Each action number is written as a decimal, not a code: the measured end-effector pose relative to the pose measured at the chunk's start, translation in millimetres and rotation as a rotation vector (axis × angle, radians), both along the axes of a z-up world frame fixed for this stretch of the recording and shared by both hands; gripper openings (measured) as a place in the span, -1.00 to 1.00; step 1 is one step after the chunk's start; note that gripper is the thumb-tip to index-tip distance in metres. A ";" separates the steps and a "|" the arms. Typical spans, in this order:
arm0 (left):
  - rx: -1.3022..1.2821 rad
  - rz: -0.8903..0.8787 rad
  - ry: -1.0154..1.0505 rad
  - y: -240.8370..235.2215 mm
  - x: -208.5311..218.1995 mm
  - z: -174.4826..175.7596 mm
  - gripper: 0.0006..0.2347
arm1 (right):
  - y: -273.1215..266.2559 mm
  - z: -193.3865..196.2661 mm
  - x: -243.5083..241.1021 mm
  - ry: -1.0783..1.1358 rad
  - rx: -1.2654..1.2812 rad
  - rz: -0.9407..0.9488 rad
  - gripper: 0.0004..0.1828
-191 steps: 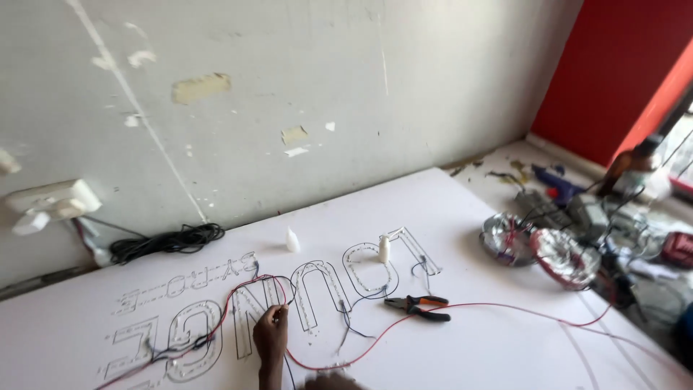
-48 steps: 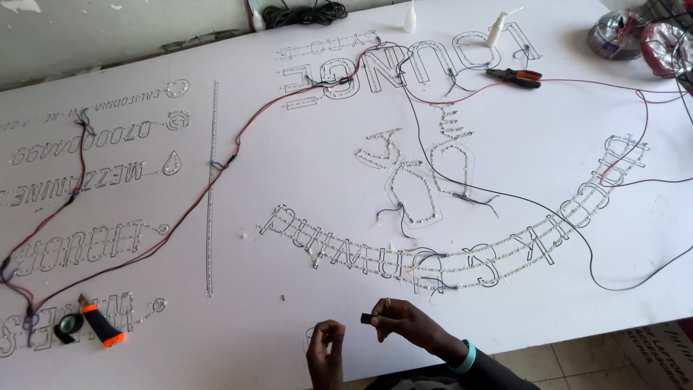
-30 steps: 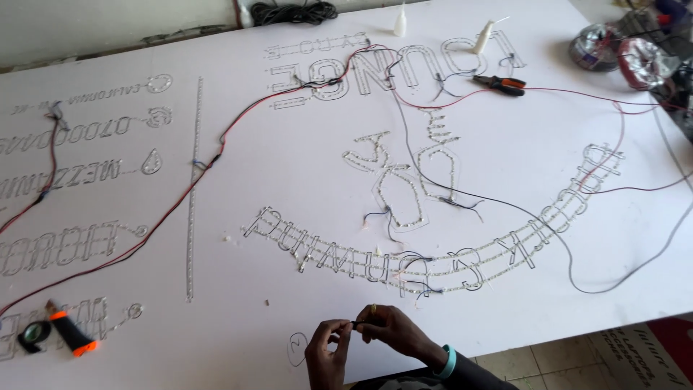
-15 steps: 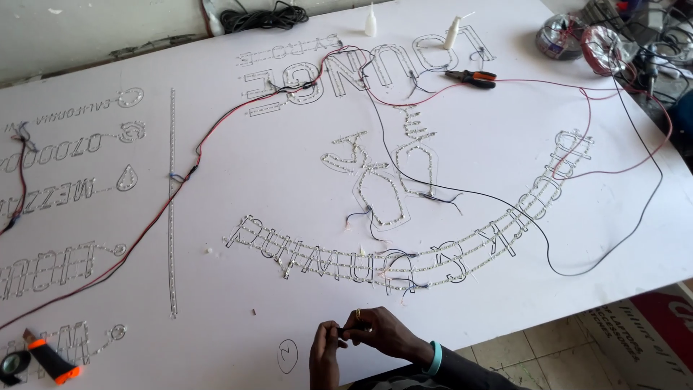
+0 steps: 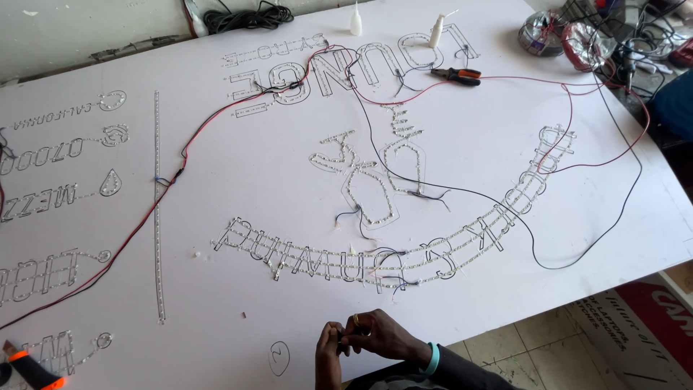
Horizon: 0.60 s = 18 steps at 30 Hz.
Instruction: Connecting electrical wiring to LED components on a large sign board template
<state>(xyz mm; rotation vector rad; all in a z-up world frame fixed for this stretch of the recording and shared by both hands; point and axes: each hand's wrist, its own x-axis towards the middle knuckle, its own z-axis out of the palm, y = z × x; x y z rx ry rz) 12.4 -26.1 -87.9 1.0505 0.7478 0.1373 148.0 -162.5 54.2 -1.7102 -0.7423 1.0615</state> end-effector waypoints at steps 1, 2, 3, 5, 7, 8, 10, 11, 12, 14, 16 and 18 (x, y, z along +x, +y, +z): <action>-0.002 0.000 -0.005 -1.3 5.1 4.0 -0.71 | -1.9 6.0 1.6 -0.005 -0.002 0.000 -0.79; -0.072 -0.004 -0.011 -3.3 11.4 7.9 -0.72 | -4.2 12.1 4.2 -0.017 0.040 -0.019 -0.79; -0.142 -0.008 -0.017 -5.4 18.4 12.0 -0.72 | -6.7 18.4 7.5 -0.028 0.083 -0.039 -0.78; -0.350 -0.015 -0.100 -8.8 37.4 25.9 -0.74 | -17.3 8.0 16.2 -0.045 0.117 -0.084 -0.79; -0.561 -0.037 -0.174 -17.1 57.3 31.5 -0.76 | -30.9 6.4 25.2 -0.059 0.149 -0.144 -0.79; -0.589 -0.083 -0.222 -22.1 68.8 31.5 -0.74 | -36.6 11.0 32.2 -0.045 0.146 -0.209 -0.78; -0.618 -0.134 -0.281 -31.6 96.7 22.0 -0.72 | -47.2 17.9 50.7 -0.043 0.142 -0.276 -0.76; -0.535 -0.157 -0.248 -36.5 112.9 12.0 -0.73 | -52.5 19.6 61.9 0.053 0.160 -0.297 -0.73; -0.453 -0.175 -0.212 -42.6 126.7 1.6 -0.74 | -58.7 20.5 71.4 0.154 0.175 -0.315 -0.70; -0.301 -0.192 -0.176 -50.5 163.9 11.3 -0.78 | -64.7 27.9 100.4 0.203 0.165 -0.387 -0.76; -0.146 -0.189 -0.132 -55.5 200.7 30.5 -0.79 | -69.0 30.3 133.6 0.260 0.153 -0.443 -0.81; -0.116 -0.189 -0.110 -57.8 244.7 59.8 -0.76 | -71.7 29.5 177.9 0.119 0.054 -0.467 -0.70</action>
